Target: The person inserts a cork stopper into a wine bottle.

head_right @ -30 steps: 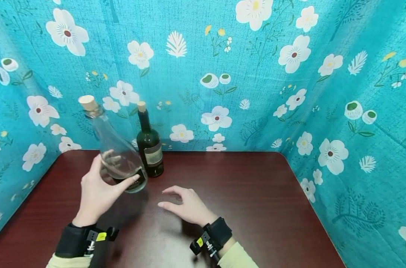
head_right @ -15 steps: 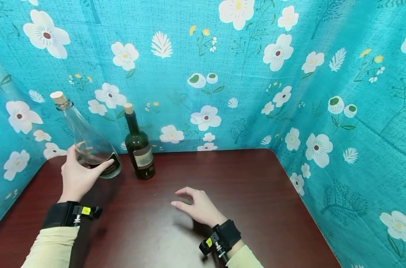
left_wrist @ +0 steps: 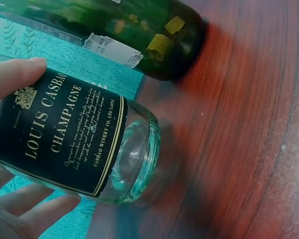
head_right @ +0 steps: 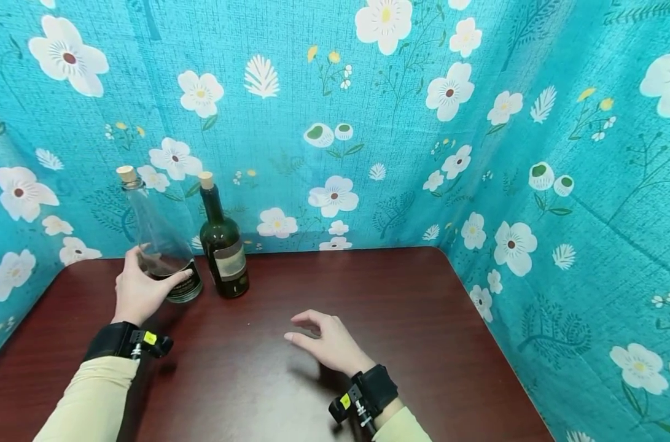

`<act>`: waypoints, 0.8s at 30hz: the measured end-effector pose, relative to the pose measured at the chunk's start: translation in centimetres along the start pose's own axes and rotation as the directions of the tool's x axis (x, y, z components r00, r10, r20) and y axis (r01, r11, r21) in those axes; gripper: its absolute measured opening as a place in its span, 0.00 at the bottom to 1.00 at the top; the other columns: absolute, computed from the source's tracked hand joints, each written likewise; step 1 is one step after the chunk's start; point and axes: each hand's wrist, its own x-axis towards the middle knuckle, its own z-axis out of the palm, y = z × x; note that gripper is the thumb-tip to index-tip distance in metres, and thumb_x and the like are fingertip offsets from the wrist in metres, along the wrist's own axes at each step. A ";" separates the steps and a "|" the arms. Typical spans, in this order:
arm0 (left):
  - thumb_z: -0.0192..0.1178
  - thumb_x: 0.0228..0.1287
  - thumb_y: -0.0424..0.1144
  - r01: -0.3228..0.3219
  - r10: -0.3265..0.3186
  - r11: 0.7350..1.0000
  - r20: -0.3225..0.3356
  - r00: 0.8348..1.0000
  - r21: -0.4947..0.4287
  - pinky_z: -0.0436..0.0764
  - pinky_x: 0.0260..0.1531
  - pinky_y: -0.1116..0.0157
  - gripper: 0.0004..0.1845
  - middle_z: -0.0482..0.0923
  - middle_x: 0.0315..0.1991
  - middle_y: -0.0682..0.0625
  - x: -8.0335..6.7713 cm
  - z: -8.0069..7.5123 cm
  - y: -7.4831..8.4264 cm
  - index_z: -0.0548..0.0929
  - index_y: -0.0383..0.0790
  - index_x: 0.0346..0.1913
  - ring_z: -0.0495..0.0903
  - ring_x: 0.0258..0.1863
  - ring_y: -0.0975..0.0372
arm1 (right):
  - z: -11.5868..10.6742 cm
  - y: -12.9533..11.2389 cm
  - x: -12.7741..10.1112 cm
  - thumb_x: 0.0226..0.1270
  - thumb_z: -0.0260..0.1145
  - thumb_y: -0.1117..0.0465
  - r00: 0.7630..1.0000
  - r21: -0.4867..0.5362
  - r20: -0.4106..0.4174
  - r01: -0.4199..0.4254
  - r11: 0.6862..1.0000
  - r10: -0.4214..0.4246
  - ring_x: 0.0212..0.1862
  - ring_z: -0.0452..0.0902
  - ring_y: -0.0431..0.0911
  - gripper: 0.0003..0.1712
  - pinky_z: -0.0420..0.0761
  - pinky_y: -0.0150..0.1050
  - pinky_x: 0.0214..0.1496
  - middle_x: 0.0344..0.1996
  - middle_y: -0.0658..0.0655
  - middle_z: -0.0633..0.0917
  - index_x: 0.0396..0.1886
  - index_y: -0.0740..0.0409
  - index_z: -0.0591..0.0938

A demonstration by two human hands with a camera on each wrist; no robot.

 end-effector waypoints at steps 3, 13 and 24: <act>0.77 0.56 0.54 0.013 -0.013 1.000 0.016 1.000 0.000 0.72 0.53 0.38 0.54 0.77 0.51 0.38 -0.1 0.1 -0.1 0.56 0.42 0.77 0.76 0.53 0.42 | 0.0 0.1 0.0 0.72 0.66 0.40 1.000 0.000 0.004 -0.007 1.000 0.007 0.61 0.77 0.40 0.22 0.77 0.44 0.63 0.58 0.49 0.83 0.59 0.42 0.83; 0.75 0.57 0.57 0.055 -0.056 0.998 0.046 0.997 0.005 0.72 0.53 0.35 0.56 0.71 0.59 0.34 -0.2 0.2 -0.6 0.52 0.42 0.79 0.72 0.59 0.38 | -0.4 0.2 0.0 0.71 0.66 0.39 1.000 -0.029 -0.010 0.003 1.000 -0.003 0.60 0.78 0.40 0.22 0.77 0.47 0.63 0.57 0.47 0.84 0.59 0.42 0.83; 0.70 0.57 0.66 -0.077 0.077 0.997 -0.137 0.988 0.003 0.49 0.73 0.43 0.62 0.41 0.82 0.51 -1.7 1.8 3.8 0.41 0.53 0.83 0.43 0.79 0.55 | -1.1 0.7 0.4 0.70 0.66 0.37 1.000 -0.092 -0.020 -0.009 0.996 0.007 0.60 0.78 0.41 0.25 0.77 0.51 0.62 0.56 0.45 0.84 0.59 0.43 0.83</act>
